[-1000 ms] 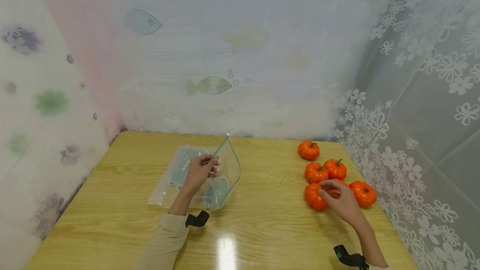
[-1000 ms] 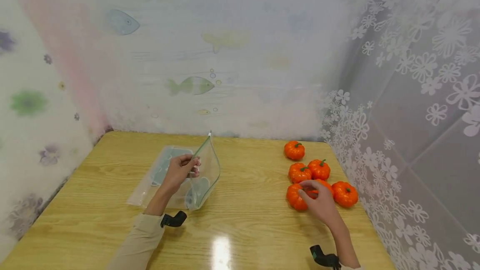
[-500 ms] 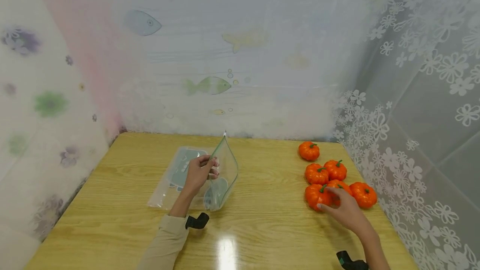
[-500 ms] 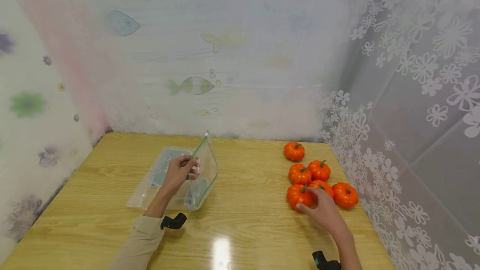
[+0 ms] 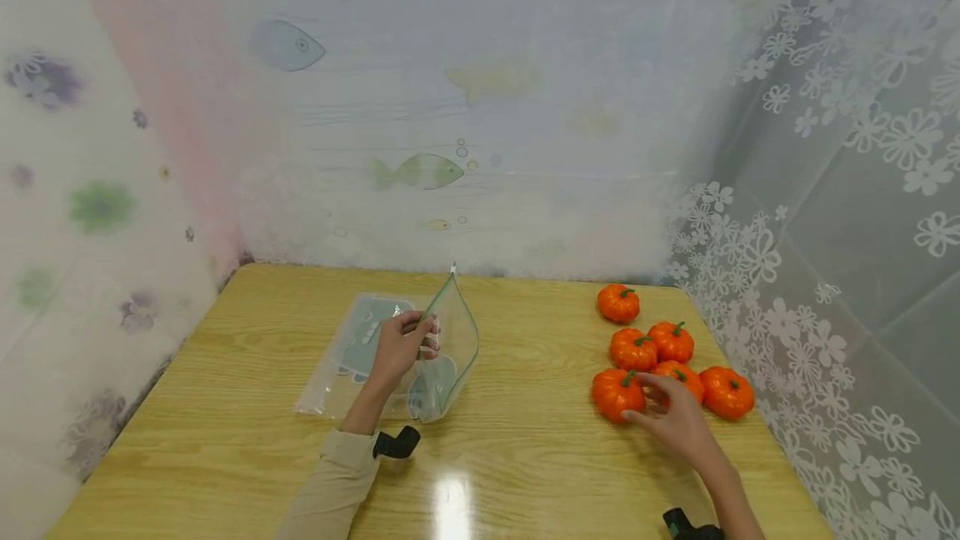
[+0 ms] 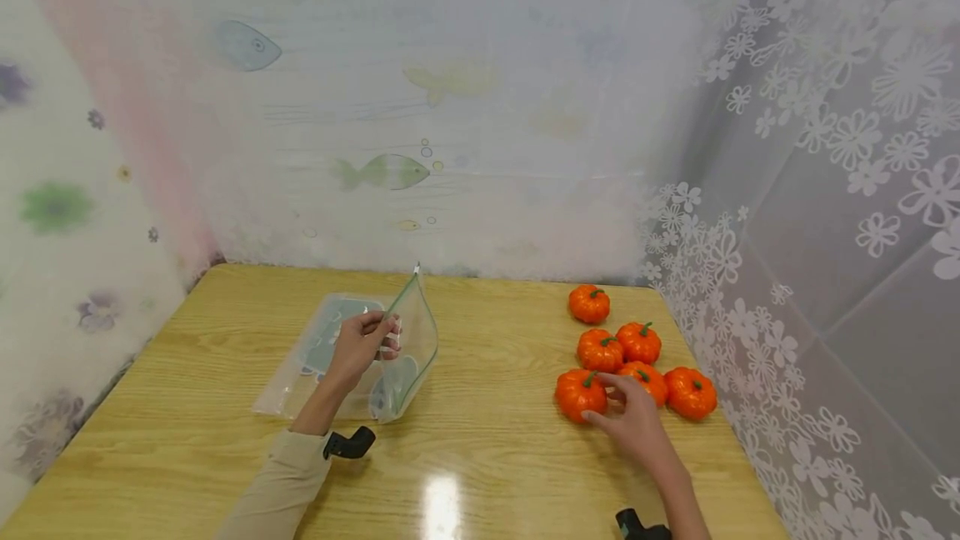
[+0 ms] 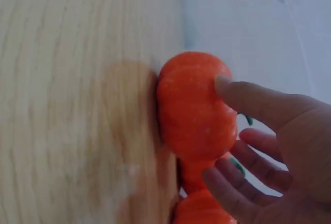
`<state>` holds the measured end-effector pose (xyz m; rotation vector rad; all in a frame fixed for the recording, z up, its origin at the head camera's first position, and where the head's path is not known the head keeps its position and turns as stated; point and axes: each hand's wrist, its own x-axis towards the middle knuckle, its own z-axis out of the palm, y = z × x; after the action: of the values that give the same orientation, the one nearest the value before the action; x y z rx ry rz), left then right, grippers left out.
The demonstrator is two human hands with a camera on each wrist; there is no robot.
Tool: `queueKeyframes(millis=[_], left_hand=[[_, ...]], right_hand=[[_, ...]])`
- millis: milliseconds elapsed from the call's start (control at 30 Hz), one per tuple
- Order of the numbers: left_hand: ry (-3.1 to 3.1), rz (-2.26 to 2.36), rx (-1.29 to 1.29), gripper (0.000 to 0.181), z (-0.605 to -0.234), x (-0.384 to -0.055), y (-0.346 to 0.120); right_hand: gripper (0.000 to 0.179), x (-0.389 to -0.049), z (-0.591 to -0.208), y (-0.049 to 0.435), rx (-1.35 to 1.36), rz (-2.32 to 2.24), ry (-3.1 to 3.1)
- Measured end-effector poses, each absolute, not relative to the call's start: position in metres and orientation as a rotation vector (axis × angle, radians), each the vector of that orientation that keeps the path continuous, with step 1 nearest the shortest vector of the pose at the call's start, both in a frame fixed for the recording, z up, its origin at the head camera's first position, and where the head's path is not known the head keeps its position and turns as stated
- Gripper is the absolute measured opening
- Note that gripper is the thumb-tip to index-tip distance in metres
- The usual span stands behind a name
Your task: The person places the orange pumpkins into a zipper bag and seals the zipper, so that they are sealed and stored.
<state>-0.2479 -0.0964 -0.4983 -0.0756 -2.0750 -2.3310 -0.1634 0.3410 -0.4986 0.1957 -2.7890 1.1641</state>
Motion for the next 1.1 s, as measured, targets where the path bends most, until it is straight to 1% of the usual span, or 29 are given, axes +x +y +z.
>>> queueKeyframes(millis=[133,300,533,867,1100], left_hand=[[-2.065,-2.33,-0.066,0.03,-0.499,-0.248,-0.096],[-2.063,-2.329,-0.046,0.03,-0.498,-0.247,-0.096],[-2.076,-2.321,-0.032,0.029,-0.497,-0.247,-0.096],[-2.082,-2.312,-0.034,0.03,-0.497,-0.245,-0.093],[-2.072,-2.3,-0.048,0.03,-0.499,-0.245,-0.094]], right_hand=[[0.063,-0.165,-0.504,0.339,0.177,1.253,-2.802],[0.069,-0.166,-0.514,0.337,0.119,1.34,-2.825],[0.07,-0.171,-0.519,0.331,0.119,1.472,-2.765],[0.077,-0.173,-0.518,0.325,0.051,1.401,-2.85],[0.076,-0.173,-0.517,0.32,0.028,1.405,-2.831]])
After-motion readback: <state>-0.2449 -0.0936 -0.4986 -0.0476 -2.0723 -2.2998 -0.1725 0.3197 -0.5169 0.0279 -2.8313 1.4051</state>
